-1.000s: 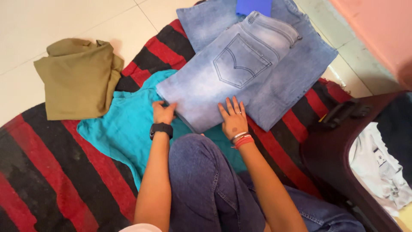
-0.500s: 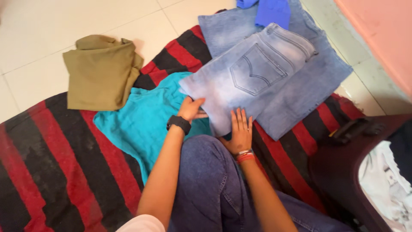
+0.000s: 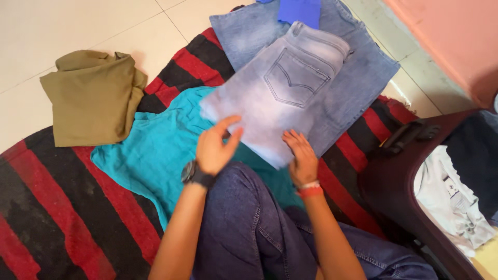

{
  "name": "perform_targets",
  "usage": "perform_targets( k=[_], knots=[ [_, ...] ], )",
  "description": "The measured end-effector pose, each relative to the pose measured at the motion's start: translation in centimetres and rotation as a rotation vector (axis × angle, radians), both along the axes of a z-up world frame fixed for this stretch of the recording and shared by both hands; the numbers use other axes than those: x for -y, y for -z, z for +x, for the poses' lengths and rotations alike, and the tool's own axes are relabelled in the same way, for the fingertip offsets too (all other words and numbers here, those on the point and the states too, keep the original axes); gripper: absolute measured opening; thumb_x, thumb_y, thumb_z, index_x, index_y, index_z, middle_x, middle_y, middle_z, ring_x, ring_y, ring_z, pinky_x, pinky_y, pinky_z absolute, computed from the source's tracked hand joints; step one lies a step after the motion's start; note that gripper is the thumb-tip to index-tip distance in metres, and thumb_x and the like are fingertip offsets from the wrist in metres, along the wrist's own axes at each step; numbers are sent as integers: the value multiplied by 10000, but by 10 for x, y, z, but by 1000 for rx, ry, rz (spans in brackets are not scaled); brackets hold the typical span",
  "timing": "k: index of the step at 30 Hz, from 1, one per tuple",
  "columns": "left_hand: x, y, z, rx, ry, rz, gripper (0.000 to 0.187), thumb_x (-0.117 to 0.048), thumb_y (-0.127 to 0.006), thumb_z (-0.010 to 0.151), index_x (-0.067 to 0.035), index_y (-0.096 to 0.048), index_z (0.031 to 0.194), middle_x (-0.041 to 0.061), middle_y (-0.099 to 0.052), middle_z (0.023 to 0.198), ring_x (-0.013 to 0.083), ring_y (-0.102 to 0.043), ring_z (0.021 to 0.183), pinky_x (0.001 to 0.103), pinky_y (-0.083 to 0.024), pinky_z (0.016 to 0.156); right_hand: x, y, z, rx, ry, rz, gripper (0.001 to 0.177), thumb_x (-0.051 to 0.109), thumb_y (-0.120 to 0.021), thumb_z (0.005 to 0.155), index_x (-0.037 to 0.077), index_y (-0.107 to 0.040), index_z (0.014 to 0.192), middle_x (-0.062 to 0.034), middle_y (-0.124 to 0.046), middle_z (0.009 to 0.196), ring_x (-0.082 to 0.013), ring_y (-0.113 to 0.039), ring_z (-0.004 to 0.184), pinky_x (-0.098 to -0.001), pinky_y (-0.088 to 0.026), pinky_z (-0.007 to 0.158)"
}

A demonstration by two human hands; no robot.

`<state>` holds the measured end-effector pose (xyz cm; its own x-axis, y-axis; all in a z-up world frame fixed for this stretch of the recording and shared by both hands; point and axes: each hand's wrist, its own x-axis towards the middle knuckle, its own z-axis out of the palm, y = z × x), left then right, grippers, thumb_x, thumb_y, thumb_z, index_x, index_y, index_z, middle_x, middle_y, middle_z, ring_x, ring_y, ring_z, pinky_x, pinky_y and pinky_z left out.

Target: The person folds several clothing items including a white shirt, denim jeans, and dark trousers by hand, and places them into an open suitcase on the floor.

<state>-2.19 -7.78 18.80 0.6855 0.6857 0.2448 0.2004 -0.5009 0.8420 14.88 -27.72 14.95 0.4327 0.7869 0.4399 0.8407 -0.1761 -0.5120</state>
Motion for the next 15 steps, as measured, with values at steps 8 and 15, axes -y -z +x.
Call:
perform_targets(
  k=[8,15],
  knots=[
    [65,-30,-19,-353,112,450,265,-155,-708,809,-42,-696,1049,124,-680,640,327,-666,624,464,-517,673,84,2,-22,-172,-53,-55,597,-126,-499,728,41,-671,1276,-135,-699,1319,-319,-638,1294,-440,-454,1156],
    [56,-25,53,-576,67,589,78,-210,-707,817,-138,-683,835,132,-695,664,345,-700,629,474,-535,563,99,62,-16,-136,78,115,439,-17,-539,873,-19,-567,1311,-249,-661,1303,-423,-626,1186,-461,-484,1012]
  ],
)
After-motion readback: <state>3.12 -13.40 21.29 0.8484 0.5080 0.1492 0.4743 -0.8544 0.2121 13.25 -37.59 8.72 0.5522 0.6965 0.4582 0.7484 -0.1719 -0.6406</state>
